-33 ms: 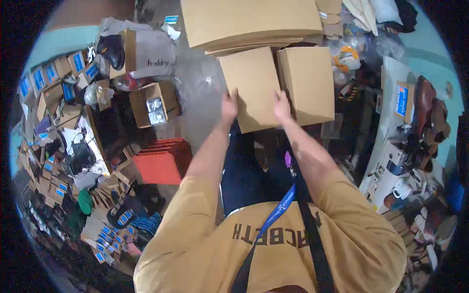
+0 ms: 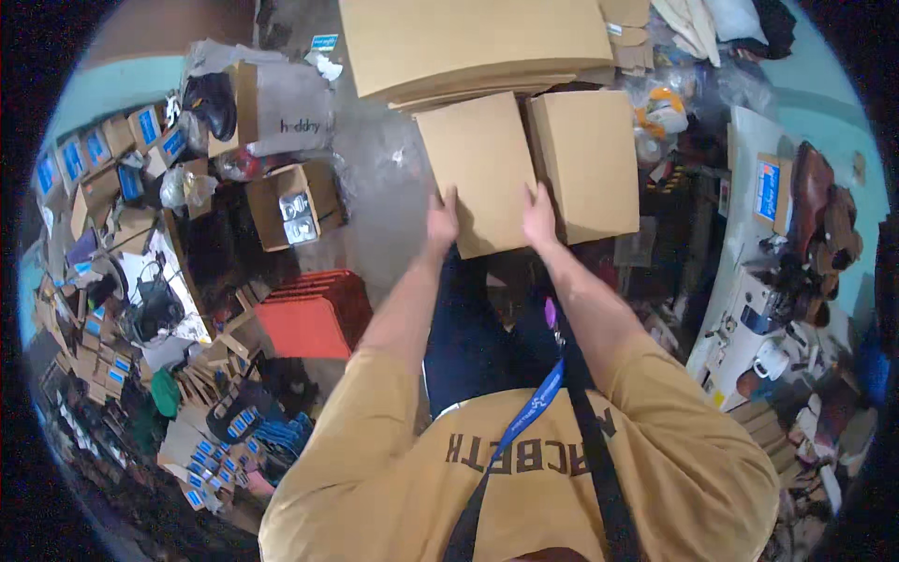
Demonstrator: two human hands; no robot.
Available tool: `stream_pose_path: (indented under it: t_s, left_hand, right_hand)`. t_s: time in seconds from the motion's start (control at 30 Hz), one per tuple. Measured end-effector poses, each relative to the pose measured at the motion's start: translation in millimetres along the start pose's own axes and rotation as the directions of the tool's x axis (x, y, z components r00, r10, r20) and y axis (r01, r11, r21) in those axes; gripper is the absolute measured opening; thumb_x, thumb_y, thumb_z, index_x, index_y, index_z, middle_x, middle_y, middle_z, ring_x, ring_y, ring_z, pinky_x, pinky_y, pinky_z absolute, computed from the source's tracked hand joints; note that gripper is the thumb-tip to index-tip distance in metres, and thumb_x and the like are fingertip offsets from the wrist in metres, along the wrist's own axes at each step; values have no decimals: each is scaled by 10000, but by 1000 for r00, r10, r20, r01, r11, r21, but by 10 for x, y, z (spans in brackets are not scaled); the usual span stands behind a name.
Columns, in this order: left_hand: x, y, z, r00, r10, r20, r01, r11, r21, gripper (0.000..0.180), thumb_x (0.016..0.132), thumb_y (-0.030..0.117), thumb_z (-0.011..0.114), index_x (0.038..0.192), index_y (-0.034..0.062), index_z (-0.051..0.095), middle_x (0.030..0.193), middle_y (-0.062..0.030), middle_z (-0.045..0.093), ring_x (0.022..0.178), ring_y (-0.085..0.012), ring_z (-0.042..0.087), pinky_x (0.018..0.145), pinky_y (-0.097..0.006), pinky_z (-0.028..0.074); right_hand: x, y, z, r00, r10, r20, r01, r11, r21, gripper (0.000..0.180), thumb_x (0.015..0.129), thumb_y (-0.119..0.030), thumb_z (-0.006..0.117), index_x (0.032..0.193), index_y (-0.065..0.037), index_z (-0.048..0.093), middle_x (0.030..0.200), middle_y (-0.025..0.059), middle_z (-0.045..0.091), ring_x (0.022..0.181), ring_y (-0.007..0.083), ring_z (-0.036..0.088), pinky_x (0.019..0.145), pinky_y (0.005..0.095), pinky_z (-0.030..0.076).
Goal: Packing finished shoes into cardboard boxes and stacking them in a manufacturing facility.
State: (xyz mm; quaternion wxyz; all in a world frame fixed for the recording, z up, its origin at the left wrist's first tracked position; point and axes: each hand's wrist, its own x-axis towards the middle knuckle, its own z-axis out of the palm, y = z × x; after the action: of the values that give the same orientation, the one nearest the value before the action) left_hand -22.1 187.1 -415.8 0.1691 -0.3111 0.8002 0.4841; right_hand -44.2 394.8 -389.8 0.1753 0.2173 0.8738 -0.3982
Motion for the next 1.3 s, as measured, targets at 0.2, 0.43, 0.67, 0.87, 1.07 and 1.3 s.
stream_pose_path:
  t_s: [0.2, 0.43, 0.67, 0.87, 1.07, 1.3]
  left_hand:
    - [-1053, -181, 219, 978, -144, 150, 170, 969, -182, 686, 992, 482, 439, 1413, -48, 329, 1313, -225, 513, 1219, -315, 478, 1061, -392, 340]
    - [-322, -62, 132, 794, -204, 573, 450, 830, -329, 717, 965, 491, 480, 1435, -34, 352, 1414, -164, 450, 1261, -221, 457, 1072, -348, 343]
    - [-542, 106, -152, 835, -228, 501, 462, 785, -413, 793, 911, 522, 547, 1447, -18, 326, 1429, -150, 436, 1304, -256, 434, 1100, -387, 326]
    - [-1164, 83, -838, 846, -229, 481, 479, 723, -498, 683, 870, 390, 644, 1377, -5, 412, 1354, -127, 507, 1244, -232, 497, 1039, -376, 399]
    - [-1899, 336, -1207, 837, -297, 460, 489, 785, -381, 918, 739, 391, 748, 1458, 100, 256, 1387, -140, 440, 1298, -283, 410, 1062, -444, 341]
    - [-2273, 1287, -1714, 835, 18, 550, 231, 896, -379, 1075, 677, 376, 763, 1515, 79, 158, 1522, -156, 279, 1430, -278, 221, 1160, -405, 180]
  right_hand:
    - [-573, 511, -127, 990, 138, 29, -140, 989, 48, 542, 983, -417, 444, 1313, 12, 426, 1106, 332, 576, 1064, 446, 566, 895, 480, 453]
    - [2, 833, -194, 854, 205, 478, -401, 845, 354, 811, 893, -638, 505, 1306, 59, 519, 1378, 201, 506, 1284, 302, 474, 1073, 386, 360]
    - [-397, 455, -231, 865, 200, 460, -341, 907, 246, 808, 872, -635, 536, 1352, 13, 490, 1356, 195, 531, 1279, 290, 486, 1066, 358, 362]
    - [-1015, 377, -479, 798, -43, 601, -260, 875, 408, 620, 885, -471, 649, 1279, -13, 509, 1135, 112, 603, 1063, 177, 545, 930, 323, 434]
    - [-1054, 114, -767, 756, -177, 631, -359, 694, 625, 958, 878, -310, 661, 1523, -49, 2, 1509, 197, 279, 1321, 280, 403, 1091, 384, 324]
    - [-1110, -588, -1432, 799, -272, 537, -342, 530, 776, 992, 772, -347, 678, 1521, -37, 106, 1520, 168, 266, 1403, 255, 254, 1137, 373, 224]
